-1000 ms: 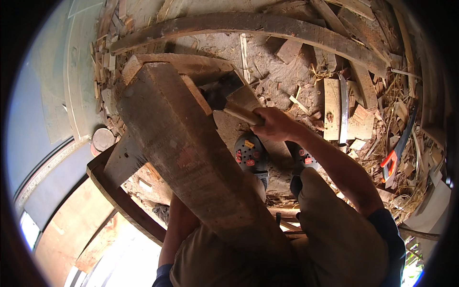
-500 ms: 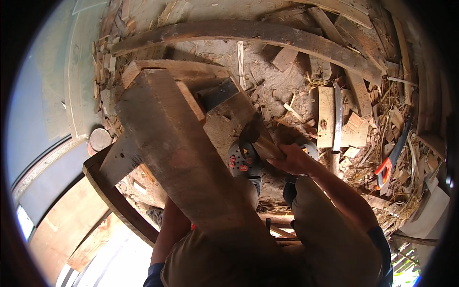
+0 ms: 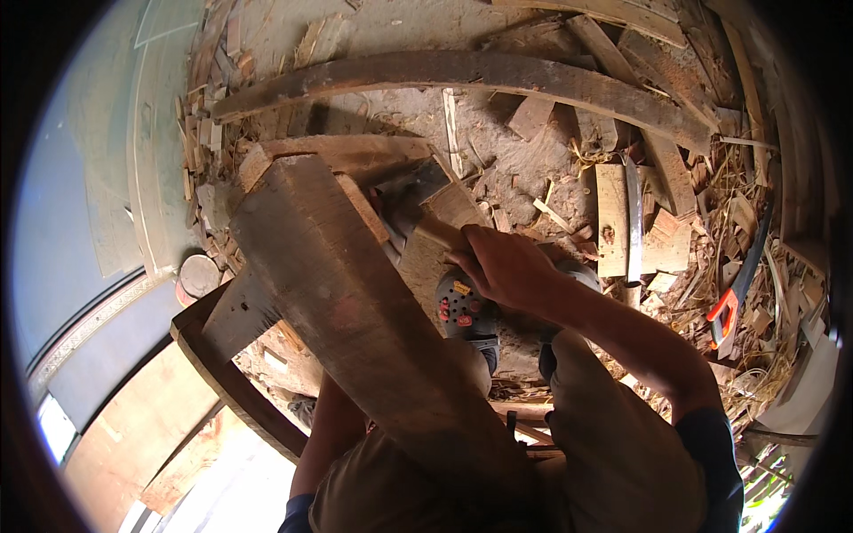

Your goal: The person uses a hammer to repeatedly strike and pry at a wooden frame, attempting to separate or adjust its components. The person repositions the frame and continues hammering different sections throughout the clip.

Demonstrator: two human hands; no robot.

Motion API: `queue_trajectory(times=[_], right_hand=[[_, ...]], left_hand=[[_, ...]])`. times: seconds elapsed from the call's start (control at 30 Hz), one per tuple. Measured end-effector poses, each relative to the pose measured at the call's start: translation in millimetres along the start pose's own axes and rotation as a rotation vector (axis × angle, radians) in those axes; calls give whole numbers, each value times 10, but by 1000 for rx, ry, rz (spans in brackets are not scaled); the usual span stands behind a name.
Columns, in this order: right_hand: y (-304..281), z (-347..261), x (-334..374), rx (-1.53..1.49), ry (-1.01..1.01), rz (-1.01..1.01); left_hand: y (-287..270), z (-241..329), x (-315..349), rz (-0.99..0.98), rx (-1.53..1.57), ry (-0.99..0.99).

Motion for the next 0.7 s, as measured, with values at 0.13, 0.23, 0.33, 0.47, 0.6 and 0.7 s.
queue_trajectory(times=[0.13, 0.23, 0.33, 0.47, 0.6, 0.7], right_hand=[[-183, -87, -12, 42, -18, 23], [-212, -256, -74, 51, -109, 34], [-226, 30, -80, 119, -2, 26], [-253, -53, -13, -12, -6, -6], [-210, -67, -119, 48, -104, 51], [-220, 79, -92, -62, 80, -74]], left_hand=[[20, 31, 39, 41, 52, 31], [-178, -47, 97, 87, 50, 31], [-24, 118, 73, 91, 124, 73], [27, 272, 74, 111, 223, 119], [-135, -20, 40, 77, 41, 17], [55, 18, -57, 28, 20, 20]])
Point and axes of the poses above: each hand's wrist, its own x-axis away from the middle knuckle, its own y-axis out of the palm, z = x × y, the point moved 5 cm from there along -x, towards the middle knuckle, and after that the axes turned 15 degrees about -z, right-handed, at the moved point
